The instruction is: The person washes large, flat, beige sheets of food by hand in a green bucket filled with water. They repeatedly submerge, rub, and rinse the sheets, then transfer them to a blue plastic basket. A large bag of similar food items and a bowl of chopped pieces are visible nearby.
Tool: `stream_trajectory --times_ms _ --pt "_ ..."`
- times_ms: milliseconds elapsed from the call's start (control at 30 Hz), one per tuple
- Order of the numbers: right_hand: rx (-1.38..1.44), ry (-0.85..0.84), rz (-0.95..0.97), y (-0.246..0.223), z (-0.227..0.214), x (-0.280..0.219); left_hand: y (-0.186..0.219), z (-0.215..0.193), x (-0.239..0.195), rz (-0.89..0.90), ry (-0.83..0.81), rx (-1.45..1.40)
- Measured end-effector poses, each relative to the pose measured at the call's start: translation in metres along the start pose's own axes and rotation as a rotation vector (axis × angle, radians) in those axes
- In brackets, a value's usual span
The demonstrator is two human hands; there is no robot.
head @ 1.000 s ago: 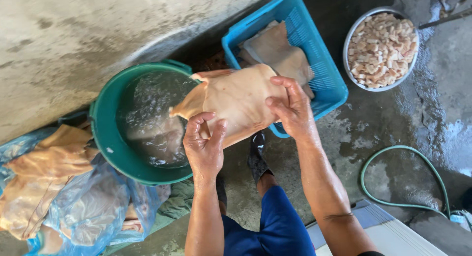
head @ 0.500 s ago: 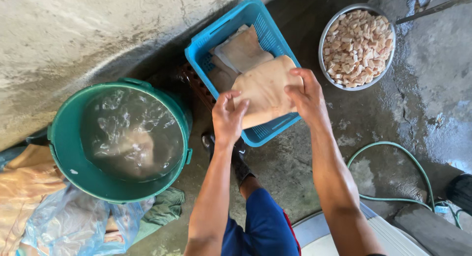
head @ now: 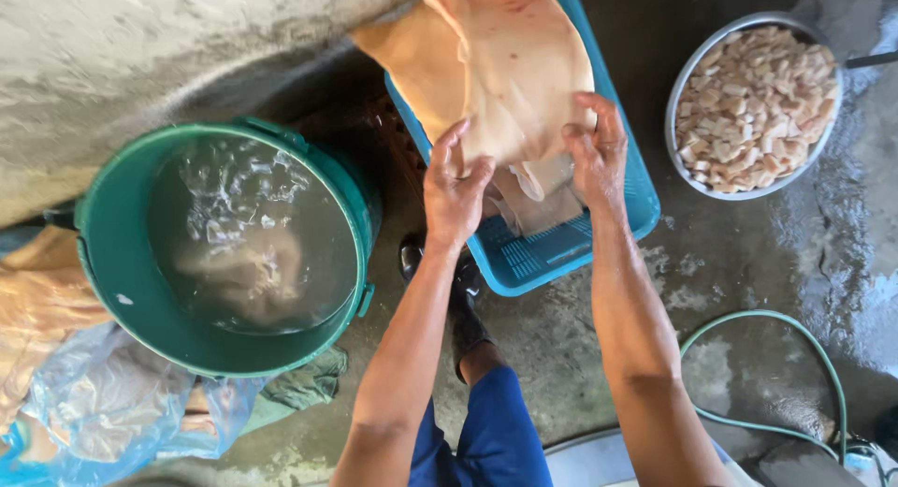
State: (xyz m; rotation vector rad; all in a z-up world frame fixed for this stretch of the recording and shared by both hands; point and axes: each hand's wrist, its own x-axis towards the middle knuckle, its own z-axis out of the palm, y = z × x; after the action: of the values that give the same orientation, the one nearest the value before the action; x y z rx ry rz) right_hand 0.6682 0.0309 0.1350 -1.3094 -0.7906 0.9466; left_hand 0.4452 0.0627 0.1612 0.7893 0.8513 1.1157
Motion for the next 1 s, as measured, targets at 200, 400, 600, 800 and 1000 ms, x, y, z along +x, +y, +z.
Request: stream_trajectory --times_ms 200,400,600,800,1000 --pt "-0.626 -0.117 0.346 0.183 -0.068 -0.059 -0.156 -0.060 -0.019 -0.512 -0.012 0.372" --pt "-1.116 -0.144 0.199 0.206 -0.048 -0.064 -0.245 -0.091 -0.037 -0.601 0.019 0.917" --pt "-1.313 -0.161 0.345 0.155 0.006 -0.053 -0.242 -0.069 -0.050 -0.353 -0.069 1.362" --pt "-0.976 -0.072 0.274 0.121 0.046 -0.060 -0.146 -0.027 -0.037 -0.149 -0.036 0.947" --pt "-0.574 -0.021 0.188 0.028 0.129 -0.077 -0.022 -0.041 -0.030 0.169 0.102 0.777"
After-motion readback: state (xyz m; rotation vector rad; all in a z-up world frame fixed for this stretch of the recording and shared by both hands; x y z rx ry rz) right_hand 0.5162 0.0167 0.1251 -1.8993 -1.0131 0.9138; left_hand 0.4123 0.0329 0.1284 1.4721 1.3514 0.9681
